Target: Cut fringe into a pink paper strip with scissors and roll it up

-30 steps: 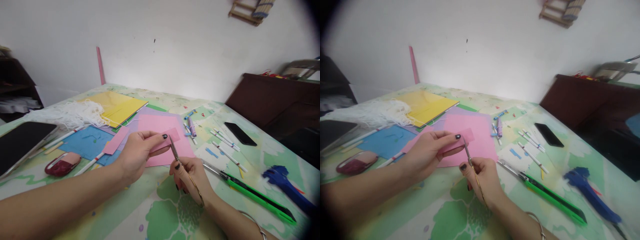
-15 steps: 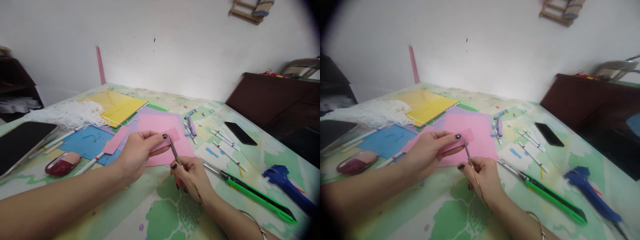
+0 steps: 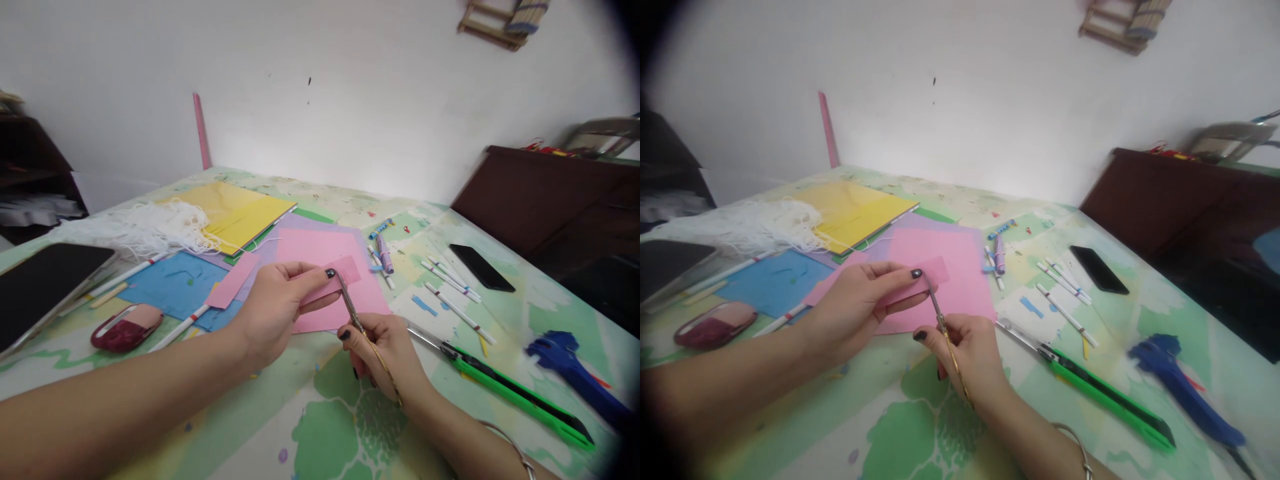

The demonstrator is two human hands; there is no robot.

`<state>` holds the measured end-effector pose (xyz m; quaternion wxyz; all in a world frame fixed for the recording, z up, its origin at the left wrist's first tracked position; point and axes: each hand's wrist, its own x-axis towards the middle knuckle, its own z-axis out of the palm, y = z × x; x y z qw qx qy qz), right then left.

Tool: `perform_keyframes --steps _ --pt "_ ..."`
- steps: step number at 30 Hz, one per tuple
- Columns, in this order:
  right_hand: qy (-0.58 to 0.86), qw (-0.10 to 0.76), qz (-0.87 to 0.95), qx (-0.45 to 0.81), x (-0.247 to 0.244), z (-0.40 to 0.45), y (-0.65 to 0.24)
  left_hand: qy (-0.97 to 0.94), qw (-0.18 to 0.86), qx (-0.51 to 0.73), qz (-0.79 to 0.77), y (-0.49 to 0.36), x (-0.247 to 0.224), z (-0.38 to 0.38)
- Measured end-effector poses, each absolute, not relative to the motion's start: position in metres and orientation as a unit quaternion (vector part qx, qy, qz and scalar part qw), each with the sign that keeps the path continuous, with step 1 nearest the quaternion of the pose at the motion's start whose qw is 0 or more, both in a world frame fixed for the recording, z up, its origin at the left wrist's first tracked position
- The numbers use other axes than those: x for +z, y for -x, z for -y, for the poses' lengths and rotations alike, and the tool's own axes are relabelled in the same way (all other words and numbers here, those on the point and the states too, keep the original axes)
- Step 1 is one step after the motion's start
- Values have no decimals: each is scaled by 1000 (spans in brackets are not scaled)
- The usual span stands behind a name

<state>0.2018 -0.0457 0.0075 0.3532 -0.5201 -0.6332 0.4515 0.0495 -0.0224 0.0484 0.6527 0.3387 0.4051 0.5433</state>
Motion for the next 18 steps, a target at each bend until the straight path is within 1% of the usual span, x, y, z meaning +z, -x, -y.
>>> perform_keyframes --steps 18 --pt "518 358 628 457 9 45 -202 -335 656 548 -397 -49 46 22"
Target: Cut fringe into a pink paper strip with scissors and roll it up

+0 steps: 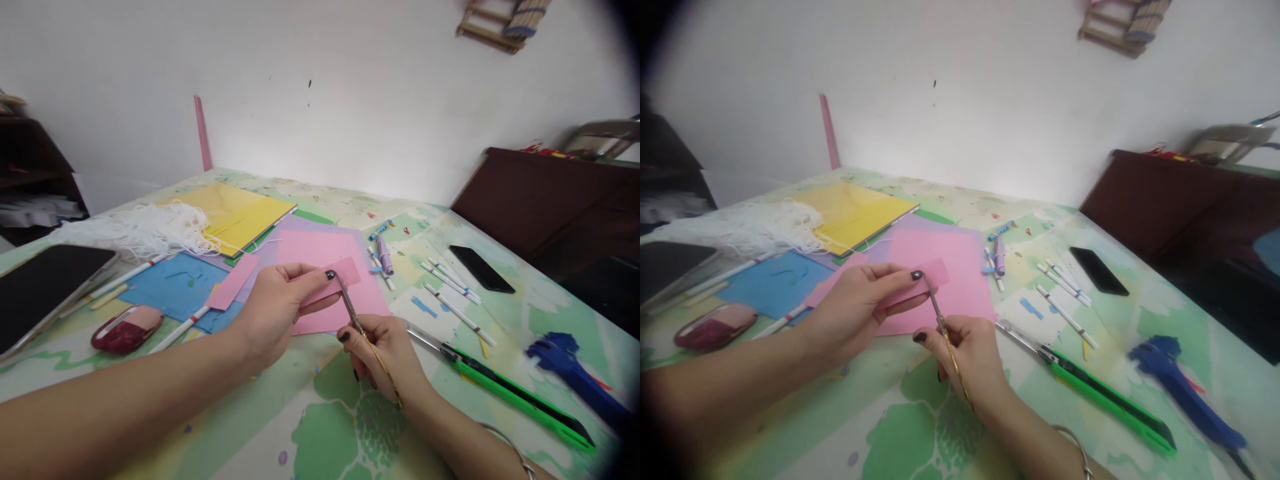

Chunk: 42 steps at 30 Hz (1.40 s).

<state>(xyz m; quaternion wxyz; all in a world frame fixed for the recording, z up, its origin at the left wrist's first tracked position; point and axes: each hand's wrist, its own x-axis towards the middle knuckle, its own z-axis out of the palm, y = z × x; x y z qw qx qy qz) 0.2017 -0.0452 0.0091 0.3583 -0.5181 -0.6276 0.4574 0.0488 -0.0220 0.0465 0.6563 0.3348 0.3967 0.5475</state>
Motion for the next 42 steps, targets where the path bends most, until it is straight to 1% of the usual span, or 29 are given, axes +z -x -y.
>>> perform_keyframes --steps 14,24,42 --pt "506 363 635 457 5 47 -205 -337 673 550 -361 -47 43 22" --pt "455 379 656 468 3 49 -207 -333 681 546 -358 -47 45 20" --pt "474 372 641 475 3 48 -207 -343 672 537 -377 -47 44 21"
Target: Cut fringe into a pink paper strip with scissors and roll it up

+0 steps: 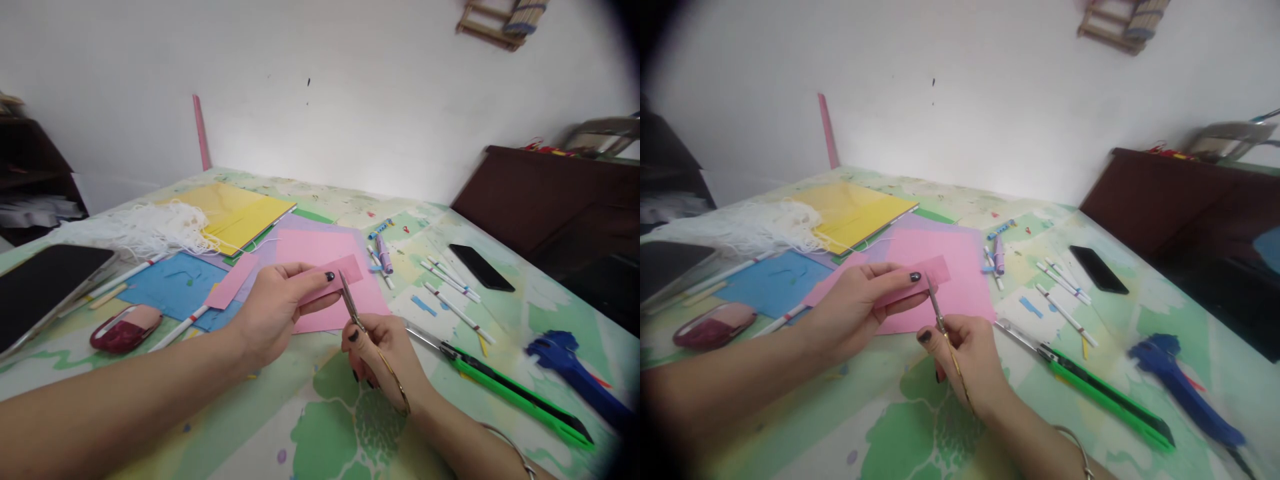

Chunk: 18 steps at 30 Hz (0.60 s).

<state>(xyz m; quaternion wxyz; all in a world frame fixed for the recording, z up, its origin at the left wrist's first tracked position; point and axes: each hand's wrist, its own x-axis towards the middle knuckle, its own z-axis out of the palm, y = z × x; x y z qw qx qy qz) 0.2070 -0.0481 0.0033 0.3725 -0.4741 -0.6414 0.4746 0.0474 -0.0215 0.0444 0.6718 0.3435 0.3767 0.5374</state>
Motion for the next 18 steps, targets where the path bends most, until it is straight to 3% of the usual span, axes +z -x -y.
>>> perform_keyframes --steps 18 --pt "495 366 637 465 4 47 -205 -336 668 541 -385 -48 45 21"
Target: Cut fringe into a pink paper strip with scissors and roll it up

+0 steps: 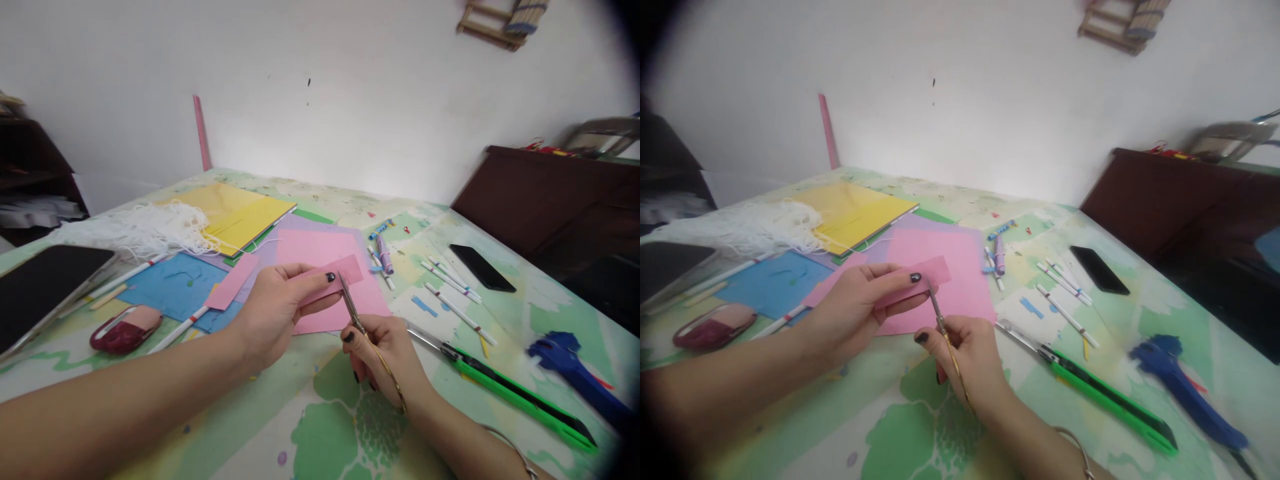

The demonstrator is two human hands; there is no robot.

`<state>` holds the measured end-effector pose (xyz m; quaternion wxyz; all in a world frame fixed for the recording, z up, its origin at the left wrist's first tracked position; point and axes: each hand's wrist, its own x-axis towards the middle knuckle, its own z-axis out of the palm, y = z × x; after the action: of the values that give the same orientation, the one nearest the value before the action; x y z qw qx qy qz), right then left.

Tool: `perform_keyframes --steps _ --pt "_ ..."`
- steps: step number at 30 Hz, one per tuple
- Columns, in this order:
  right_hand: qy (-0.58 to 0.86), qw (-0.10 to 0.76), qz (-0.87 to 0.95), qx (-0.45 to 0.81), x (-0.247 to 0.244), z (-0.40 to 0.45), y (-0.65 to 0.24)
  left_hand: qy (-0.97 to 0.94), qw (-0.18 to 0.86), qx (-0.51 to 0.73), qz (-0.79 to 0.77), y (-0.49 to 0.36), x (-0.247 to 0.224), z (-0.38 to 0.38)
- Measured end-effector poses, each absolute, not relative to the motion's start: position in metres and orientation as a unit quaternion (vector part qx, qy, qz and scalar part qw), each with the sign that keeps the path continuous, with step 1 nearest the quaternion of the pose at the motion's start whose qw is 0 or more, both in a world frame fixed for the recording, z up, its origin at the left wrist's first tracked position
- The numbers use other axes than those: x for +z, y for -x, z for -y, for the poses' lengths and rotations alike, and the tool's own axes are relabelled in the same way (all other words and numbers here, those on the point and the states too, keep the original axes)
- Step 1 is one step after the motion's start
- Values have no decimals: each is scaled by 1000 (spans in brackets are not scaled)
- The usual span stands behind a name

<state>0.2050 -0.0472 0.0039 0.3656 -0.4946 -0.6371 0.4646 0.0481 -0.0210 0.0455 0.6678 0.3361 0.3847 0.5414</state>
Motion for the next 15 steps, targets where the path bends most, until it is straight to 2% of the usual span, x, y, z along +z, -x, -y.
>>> perform_keyframes --steps 15 --pt "511 365 622 468 9 47 -203 -333 668 546 -380 -49 45 21"
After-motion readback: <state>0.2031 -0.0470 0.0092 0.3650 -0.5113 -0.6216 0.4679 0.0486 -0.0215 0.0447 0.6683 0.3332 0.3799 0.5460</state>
